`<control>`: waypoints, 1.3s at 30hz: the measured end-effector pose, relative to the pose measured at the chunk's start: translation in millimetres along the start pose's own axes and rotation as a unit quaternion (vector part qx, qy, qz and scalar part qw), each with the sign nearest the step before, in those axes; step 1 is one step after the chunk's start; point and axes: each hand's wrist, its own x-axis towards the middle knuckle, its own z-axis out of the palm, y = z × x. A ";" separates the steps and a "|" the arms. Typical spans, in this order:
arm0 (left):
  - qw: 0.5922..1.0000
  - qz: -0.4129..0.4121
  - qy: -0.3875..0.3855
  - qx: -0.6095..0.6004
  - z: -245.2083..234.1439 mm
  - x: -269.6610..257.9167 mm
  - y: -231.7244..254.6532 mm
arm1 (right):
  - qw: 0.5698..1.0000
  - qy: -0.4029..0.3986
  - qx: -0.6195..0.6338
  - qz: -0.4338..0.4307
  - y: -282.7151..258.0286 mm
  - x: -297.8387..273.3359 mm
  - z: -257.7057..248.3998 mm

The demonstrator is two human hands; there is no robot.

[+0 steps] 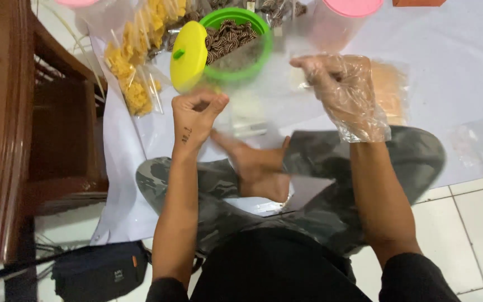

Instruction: Packing brown spiral cookies into small plastic bags and weighing them on a digital scale.

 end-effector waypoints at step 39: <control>0.977 -0.056 -0.189 0.077 44.9 34.8 -18.8 | 0.887 -0.334 0.054 0.314 75.6 46.9 -0.3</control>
